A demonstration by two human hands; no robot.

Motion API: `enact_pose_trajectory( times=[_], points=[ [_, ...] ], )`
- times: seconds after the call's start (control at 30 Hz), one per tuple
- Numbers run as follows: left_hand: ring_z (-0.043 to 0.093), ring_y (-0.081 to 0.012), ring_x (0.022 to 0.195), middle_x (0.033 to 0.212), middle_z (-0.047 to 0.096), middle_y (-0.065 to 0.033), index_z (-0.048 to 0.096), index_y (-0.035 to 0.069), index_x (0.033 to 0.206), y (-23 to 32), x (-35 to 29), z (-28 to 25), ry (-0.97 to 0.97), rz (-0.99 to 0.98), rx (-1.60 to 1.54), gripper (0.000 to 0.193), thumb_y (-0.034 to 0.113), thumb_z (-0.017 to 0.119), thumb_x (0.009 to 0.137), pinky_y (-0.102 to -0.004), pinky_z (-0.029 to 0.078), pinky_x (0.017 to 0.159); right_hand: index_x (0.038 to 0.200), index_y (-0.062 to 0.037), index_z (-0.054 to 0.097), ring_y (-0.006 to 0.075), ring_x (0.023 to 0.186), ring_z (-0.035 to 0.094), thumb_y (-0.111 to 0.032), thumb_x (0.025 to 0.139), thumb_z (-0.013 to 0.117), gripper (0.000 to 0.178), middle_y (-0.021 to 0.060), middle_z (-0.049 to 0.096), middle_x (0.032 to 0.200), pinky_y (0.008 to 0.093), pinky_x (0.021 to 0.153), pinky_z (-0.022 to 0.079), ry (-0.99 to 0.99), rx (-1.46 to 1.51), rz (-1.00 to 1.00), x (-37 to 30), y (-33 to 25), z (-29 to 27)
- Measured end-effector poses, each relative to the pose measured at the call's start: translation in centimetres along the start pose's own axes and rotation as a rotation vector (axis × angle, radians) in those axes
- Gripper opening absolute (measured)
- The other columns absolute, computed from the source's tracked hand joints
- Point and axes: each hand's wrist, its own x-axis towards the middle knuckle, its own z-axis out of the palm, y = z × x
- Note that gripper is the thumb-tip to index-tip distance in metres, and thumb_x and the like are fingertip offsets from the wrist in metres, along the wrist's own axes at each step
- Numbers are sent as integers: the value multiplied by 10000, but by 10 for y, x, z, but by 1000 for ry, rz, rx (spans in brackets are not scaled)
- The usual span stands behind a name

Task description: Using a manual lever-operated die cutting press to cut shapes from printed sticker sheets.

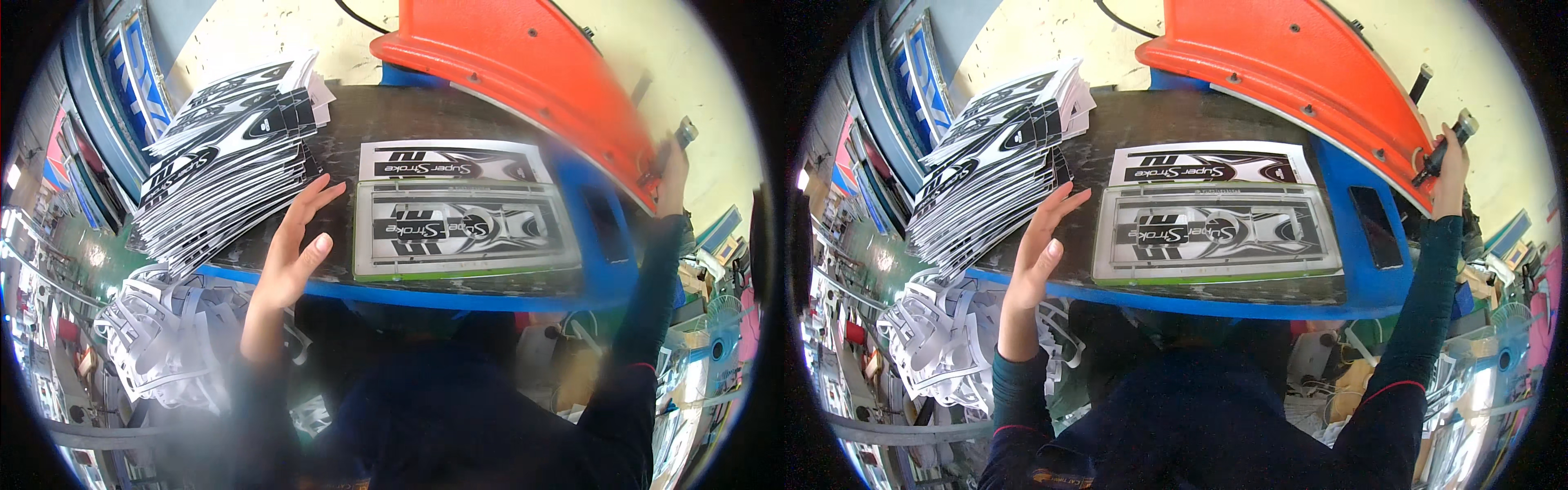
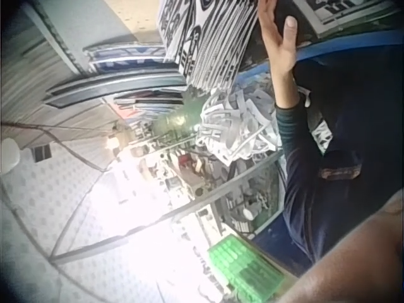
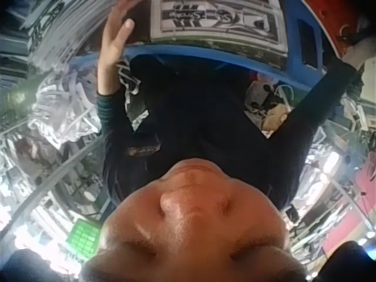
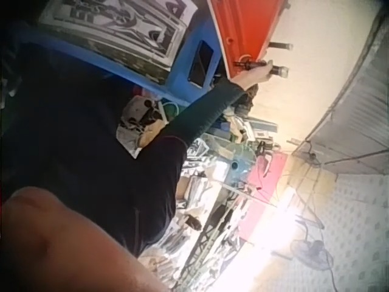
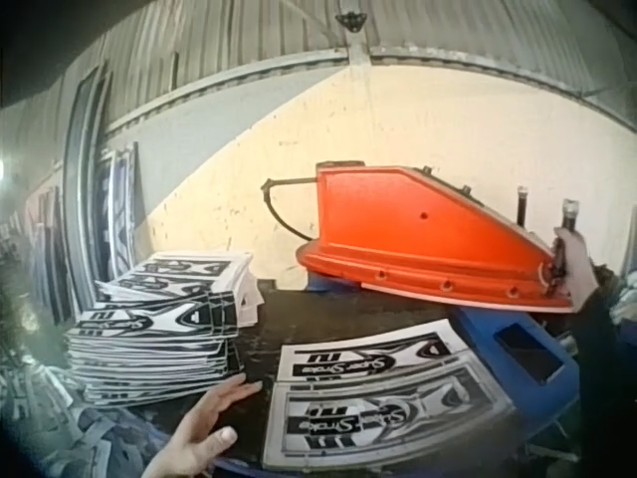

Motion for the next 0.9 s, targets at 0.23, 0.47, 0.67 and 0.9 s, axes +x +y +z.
enact_pose_trajectory(
  times=[0.23, 0.47, 0.67, 0.9],
  points=[
    [487, -258, 1221, 1271, 561, -192, 422, -52, 1338, -2, 0, 16, 301, 250, 43, 594, 142, 627, 816, -378, 280, 1076, 904, -24, 599, 117, 641, 541, -190, 857, 643, 178, 29, 565, 733, 258, 559, 430, -74, 63, 60, -67, -28, 5],
    [490, -281, 1209, 1264, 561, -167, 446, -6, 1327, 52, 26, 47, 82, 424, 175, 661, 109, 715, 734, -388, 332, 1049, 1080, 8, 559, 123, 760, 550, -141, 879, 598, 253, 46, 564, 822, 256, 672, 442, -328, 152, 29, -168, -68, 19],
    [490, -330, 1207, 1288, 537, -166, 440, 3, 1342, 97, 53, 66, -79, 536, 91, 703, 66, 751, 715, -408, 364, 1033, 1288, 44, 451, 210, 1078, 554, -173, 860, 614, 506, 127, 580, 1120, 335, 963, 397, -684, 64, -138, -248, -106, 35],
    [606, -237, 1111, 1387, 467, -220, 294, -65, 1414, 122, 56, 80, -35, 609, 160, 776, -73, 695, 750, -315, 509, 876, 1415, 17, 327, 286, 1318, 408, -143, 868, 603, 634, 189, 422, 1413, 427, 1096, 291, -863, -123, -407, -252, -111, 43]
  ],
)
